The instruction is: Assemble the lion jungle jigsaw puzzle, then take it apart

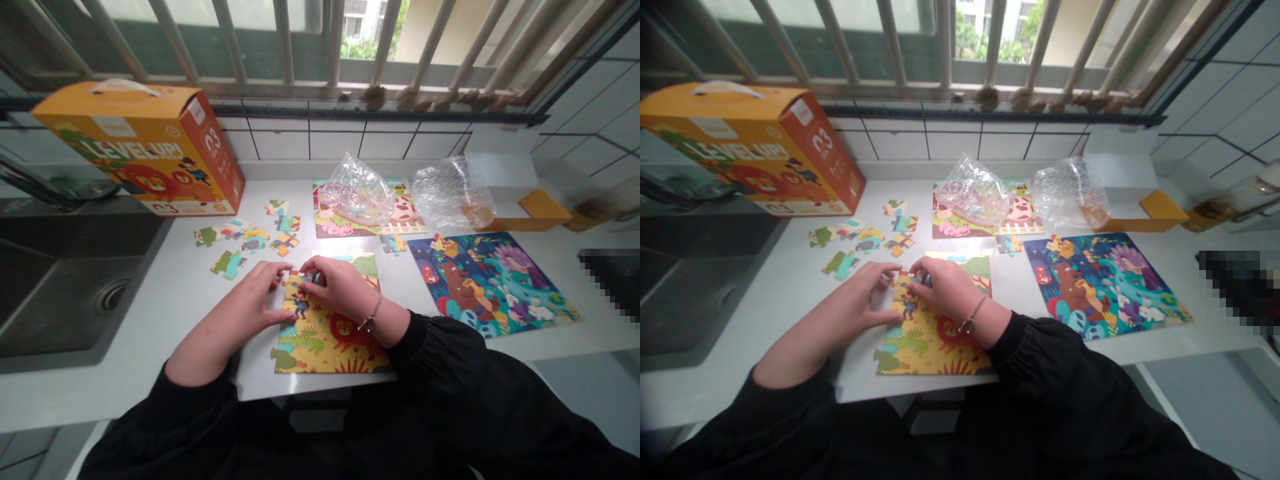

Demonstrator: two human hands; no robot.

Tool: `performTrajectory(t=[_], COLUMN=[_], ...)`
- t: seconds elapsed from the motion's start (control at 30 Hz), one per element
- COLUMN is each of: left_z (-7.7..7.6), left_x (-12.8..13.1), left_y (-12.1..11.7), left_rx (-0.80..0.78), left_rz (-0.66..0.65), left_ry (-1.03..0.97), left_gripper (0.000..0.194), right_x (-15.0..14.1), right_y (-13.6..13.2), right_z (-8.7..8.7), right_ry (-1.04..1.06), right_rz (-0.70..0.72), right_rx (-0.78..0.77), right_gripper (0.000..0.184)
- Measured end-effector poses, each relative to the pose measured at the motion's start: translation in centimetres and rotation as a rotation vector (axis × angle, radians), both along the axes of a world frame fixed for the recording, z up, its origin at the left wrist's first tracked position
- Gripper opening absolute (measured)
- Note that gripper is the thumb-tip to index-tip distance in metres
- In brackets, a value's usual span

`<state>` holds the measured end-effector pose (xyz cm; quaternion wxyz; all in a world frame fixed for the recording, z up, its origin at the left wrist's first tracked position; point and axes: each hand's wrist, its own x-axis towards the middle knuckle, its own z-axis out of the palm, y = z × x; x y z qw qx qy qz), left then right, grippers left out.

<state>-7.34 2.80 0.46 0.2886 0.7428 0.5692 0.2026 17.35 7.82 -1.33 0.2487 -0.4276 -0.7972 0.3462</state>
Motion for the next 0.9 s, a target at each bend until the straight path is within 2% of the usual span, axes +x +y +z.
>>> performTrajectory(t=[0.2,0.37,0.53,0.6,0.63,0.73,0.77,0.83,0.9], left_z=[0.1,-0.1,0.0,0.1,0.1,-0.2,-0.3,-0.4,-0.4], left_x=[0.1,-0.3,-0.2,0.1,0.3,1.0,1.3,1.9,2.5], left_y=[0.1,0.2,-0.2,-0.9,-1.3,-3.2,-3.9,-5.0,-5.8], left_rx=[0.009,0.029,0.073,0.064,0.051,-0.023,-0.048,-0.066,-0.057], left_rz=[-0.051,-0.105,-0.175,-0.194,-0.207,-0.286,-0.318,-0.346,-0.341], left_ry=[0.008,0.009,0.088,0.156,0.187,0.256,0.282,0.331,0.362], left_gripper=[0.068,0.056,0.042,0.051,0.063,0.120,0.133,0.135,0.120], right_x=[0.0,-0.1,0.0,0.4,0.7,1.8,2.3,3.5,5.3], right_y=[-0.1,-0.4,-0.4,-0.3,-0.1,0.6,0.9,1.4,1.9], right_z=[-0.6,-0.3,-0.2,-0.4,-0.4,-0.3,-0.1,0.6,1.5], right_ry=[-0.033,-0.122,-0.157,-0.134,-0.109,-0.021,0.001,0.022,0.012], right_rz=[0.069,0.136,0.169,0.189,0.196,0.166,0.137,0.064,-0.028], right_rx=[0.170,0.193,0.217,0.234,0.243,0.278,0.290,0.318,0.353], right_gripper=[0.024,0.013,0.011,0.010,0.009,0.009,0.009,0.003,0.008])
